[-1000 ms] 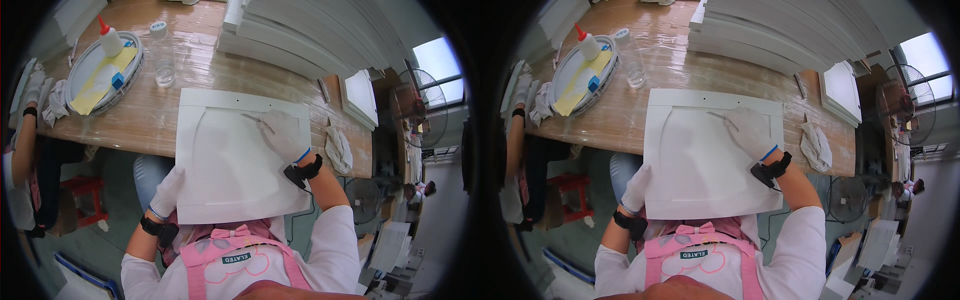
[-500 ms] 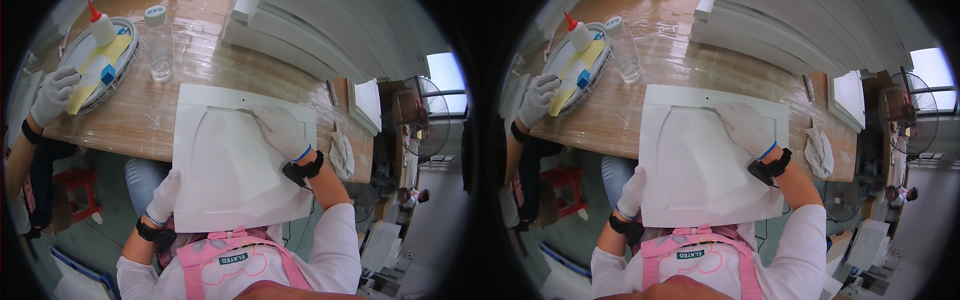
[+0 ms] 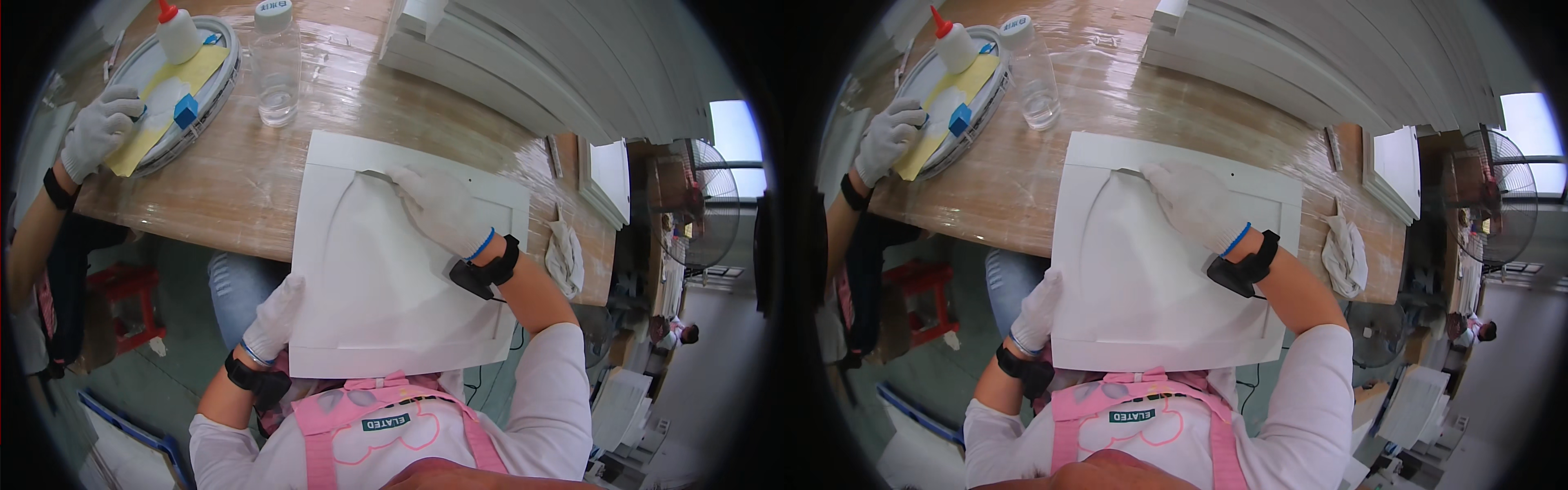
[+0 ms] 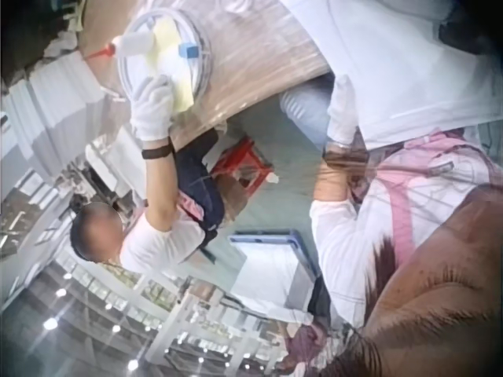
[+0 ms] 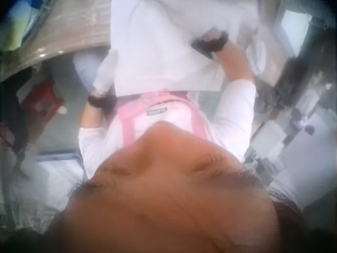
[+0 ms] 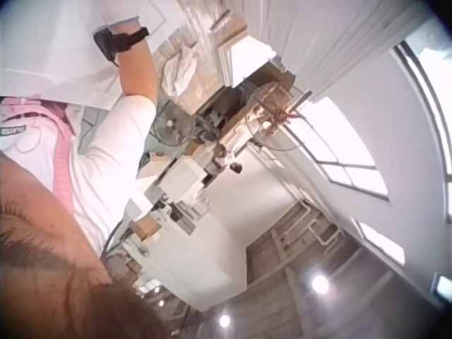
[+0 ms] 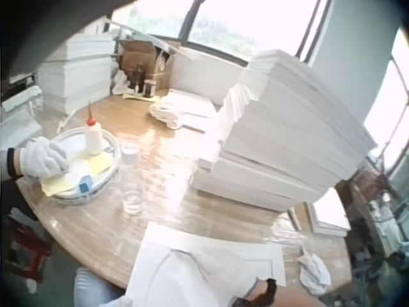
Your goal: Cleaning and inspecting cabinet doors at a factory workbench using a scraper and cloth.
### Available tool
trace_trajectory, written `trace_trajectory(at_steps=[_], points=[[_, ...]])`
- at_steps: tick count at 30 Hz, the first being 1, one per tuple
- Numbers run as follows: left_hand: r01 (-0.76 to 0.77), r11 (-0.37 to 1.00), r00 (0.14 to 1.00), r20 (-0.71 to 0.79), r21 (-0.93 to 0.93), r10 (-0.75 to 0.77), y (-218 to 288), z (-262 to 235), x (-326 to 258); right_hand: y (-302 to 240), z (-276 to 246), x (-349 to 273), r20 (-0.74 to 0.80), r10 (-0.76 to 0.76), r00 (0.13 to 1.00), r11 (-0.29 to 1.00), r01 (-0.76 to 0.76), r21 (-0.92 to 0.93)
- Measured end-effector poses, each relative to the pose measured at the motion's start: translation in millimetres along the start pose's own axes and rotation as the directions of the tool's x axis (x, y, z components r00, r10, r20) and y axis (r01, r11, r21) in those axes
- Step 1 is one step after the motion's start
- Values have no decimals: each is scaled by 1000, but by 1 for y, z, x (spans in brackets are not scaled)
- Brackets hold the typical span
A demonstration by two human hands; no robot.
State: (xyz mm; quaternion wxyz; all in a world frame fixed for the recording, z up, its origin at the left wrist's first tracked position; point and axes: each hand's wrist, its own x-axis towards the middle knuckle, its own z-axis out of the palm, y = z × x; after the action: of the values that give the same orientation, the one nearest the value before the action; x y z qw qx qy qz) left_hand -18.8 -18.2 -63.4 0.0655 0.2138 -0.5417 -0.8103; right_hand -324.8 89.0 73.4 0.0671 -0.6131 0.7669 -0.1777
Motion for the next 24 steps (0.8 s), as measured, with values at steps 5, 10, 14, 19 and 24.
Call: trace_trajectory(at_steps=[5, 10, 14, 19, 24], points=[[-157, 955, 985, 116, 253, 131, 34, 9, -2, 1, 2, 1, 17, -33, 999, 999, 33, 7], [-27, 999, 997, 73, 47, 23, 35, 12, 0, 0, 1, 3, 51, -64, 997, 998, 63, 21], [15, 990, 999, 43, 141, -21, 57, 23, -1, -2, 0, 1, 62, -31, 998, 1000, 31, 2], [-25, 984, 997, 78, 178, 11, 53, 19, -1, -3, 9, 0, 10, -39, 999, 998, 40, -54], [0, 1000, 997, 77, 21, -1, 58, 24, -3, 4, 5, -2, 128, 35, 991, 999, -40, 33]])
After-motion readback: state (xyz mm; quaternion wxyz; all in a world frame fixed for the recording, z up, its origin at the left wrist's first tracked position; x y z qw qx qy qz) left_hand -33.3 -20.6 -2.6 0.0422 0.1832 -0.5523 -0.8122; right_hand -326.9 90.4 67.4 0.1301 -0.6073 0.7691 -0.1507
